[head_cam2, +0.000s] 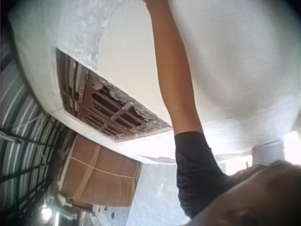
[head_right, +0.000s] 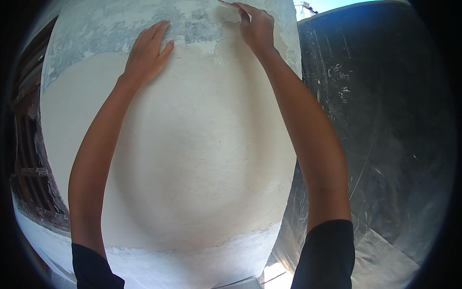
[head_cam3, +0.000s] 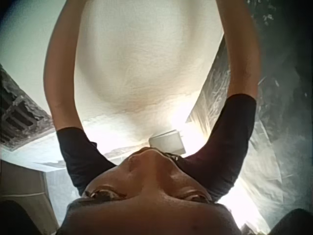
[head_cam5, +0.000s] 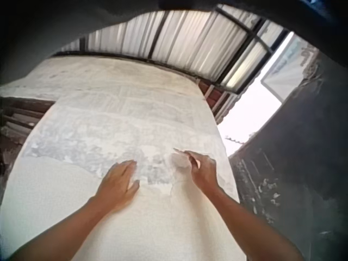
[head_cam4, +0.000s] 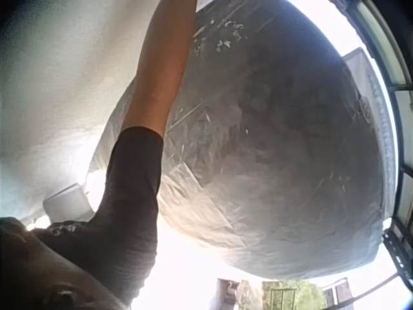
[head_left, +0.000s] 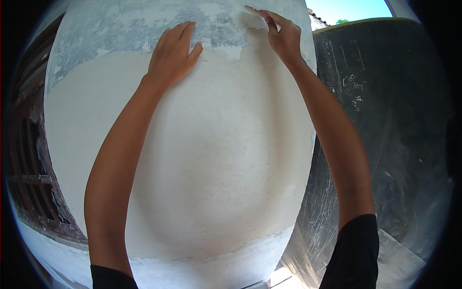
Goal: The person applies wall putty to a wall using a putty scraper, smoothing the surface.
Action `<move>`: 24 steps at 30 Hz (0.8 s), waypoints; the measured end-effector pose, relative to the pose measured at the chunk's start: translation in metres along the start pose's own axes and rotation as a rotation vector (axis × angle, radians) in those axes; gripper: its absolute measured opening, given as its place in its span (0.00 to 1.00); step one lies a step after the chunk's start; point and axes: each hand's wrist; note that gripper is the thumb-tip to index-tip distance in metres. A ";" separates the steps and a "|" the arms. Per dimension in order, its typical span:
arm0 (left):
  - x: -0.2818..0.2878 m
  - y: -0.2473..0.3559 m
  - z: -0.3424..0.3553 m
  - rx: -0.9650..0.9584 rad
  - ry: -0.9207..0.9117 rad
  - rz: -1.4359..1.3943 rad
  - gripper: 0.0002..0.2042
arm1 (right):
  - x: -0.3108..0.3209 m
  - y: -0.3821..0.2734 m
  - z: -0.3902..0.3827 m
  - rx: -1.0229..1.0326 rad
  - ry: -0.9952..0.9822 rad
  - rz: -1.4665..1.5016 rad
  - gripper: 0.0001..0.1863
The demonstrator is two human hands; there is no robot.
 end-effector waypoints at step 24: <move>-0.002 -0.001 -0.001 0.025 -0.066 0.096 0.25 | -0.004 -0.003 0.004 0.186 -0.468 -0.315 0.20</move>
Point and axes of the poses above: each hand's wrist, its own z-axis towards the middle knuckle, its own x-axis out of the back of the hand, y = z × x
